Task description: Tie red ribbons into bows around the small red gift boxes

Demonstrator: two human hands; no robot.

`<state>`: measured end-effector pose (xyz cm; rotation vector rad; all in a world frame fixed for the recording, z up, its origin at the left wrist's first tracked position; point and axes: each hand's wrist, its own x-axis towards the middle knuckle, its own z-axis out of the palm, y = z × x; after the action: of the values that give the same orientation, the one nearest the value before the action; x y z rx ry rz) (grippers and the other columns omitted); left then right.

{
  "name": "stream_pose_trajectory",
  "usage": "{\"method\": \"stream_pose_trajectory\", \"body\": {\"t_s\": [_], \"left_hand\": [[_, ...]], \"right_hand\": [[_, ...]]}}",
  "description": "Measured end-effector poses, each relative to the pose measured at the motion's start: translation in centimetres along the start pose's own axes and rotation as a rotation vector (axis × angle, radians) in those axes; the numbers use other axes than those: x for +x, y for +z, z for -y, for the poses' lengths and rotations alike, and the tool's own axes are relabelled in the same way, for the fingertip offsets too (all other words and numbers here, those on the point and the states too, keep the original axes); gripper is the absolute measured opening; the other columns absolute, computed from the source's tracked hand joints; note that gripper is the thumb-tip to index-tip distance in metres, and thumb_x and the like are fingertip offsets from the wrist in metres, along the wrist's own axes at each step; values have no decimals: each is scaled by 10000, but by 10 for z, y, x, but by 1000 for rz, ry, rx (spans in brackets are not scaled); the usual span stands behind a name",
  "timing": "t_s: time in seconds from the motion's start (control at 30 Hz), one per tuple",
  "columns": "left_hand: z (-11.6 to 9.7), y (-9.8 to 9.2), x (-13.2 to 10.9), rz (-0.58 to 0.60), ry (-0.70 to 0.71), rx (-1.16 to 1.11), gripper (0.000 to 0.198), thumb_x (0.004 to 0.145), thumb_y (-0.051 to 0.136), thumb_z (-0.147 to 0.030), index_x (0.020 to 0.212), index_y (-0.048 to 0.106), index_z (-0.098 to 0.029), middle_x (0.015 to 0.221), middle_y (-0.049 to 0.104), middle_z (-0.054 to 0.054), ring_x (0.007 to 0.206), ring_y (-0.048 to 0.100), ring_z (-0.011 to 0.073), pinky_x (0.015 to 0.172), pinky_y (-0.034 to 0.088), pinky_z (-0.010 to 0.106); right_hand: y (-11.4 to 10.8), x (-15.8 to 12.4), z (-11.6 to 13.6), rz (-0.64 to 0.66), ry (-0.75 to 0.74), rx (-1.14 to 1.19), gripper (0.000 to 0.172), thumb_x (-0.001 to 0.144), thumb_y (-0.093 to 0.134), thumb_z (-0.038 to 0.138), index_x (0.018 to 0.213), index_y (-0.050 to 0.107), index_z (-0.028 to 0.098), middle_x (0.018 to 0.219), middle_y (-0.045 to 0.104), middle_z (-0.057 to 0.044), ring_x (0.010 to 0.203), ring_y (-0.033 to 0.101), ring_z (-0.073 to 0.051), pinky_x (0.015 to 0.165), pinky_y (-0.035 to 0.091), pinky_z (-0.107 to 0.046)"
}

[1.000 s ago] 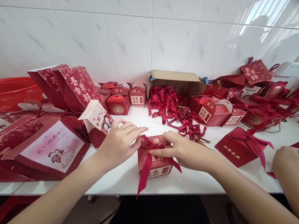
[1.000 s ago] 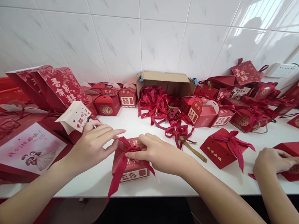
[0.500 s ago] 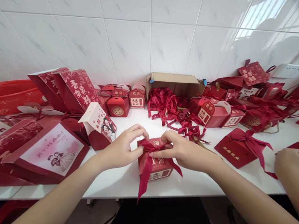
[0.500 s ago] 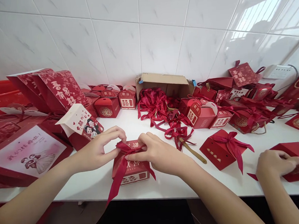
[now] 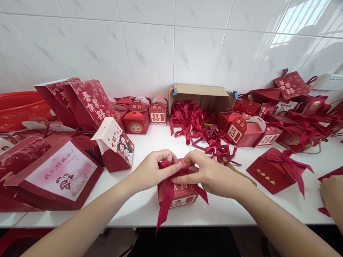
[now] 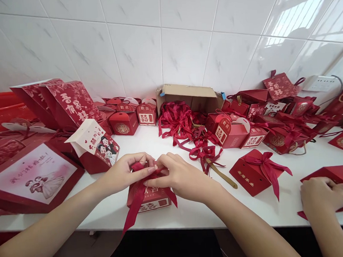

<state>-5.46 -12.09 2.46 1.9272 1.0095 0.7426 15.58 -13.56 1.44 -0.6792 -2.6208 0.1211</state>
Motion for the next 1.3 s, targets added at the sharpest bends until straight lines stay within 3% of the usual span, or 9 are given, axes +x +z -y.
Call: {"method": "stream_pose_trajectory", "body": {"t_s": [0.2,0.33,0.5,0.73,0.9,1.1,1.3], "left_hand": [[4,7,2,-36,-15,-107,267,779,647,-378,652,548,-166,791,669,37,771,619,176,723,511,304],[3,5,0,-37,-21,-86,255,781,654,-385,687,590,-157,887,690,64,818,641,196,757,510,326],[3,7,-1,-39,-18,-106,275,784,651,-399,671,572,-161,889,691,68,846,646,210,757,521,343],[1,10,-2,-50,-40,-160,335,783,648,-379,606,444,-181,823,690,61,858,646,212,752,525,344],[-2,11,-3,-61,-42,-191,329,786,643,-334,619,401,-187,865,694,53,811,641,181,728,513,306],[-1,13,-3,-74,-52,-168,258,776,655,-342,690,470,-185,886,695,47,830,648,191,735,511,310],[-1,14,-4,-82,-52,-175,275,773,663,-333,681,449,-188,845,687,25,784,636,166,706,505,281]], "right_hand": [[3,-5,-5,-245,2,-23,222,915,450,130,1013,629,217,983,592,-83,878,546,-195,747,488,-339],[9,-3,-5,-401,112,63,176,878,470,95,983,579,185,894,608,-78,837,572,-185,736,484,-323],[14,1,2,-425,248,254,165,834,528,113,962,595,193,807,613,-38,738,576,-152,681,483,-284],[16,4,4,-459,379,320,89,773,558,113,749,540,197,664,565,18,581,496,-110,522,405,-222],[18,4,4,-412,359,308,138,803,535,108,859,628,192,714,619,0,611,537,-110,568,432,-225],[25,6,4,-554,353,217,131,737,576,98,651,537,189,602,558,24,552,488,-104,518,399,-211],[31,8,4,-559,344,181,176,788,507,84,887,618,178,712,612,-14,583,530,-113,541,434,-217]]}}
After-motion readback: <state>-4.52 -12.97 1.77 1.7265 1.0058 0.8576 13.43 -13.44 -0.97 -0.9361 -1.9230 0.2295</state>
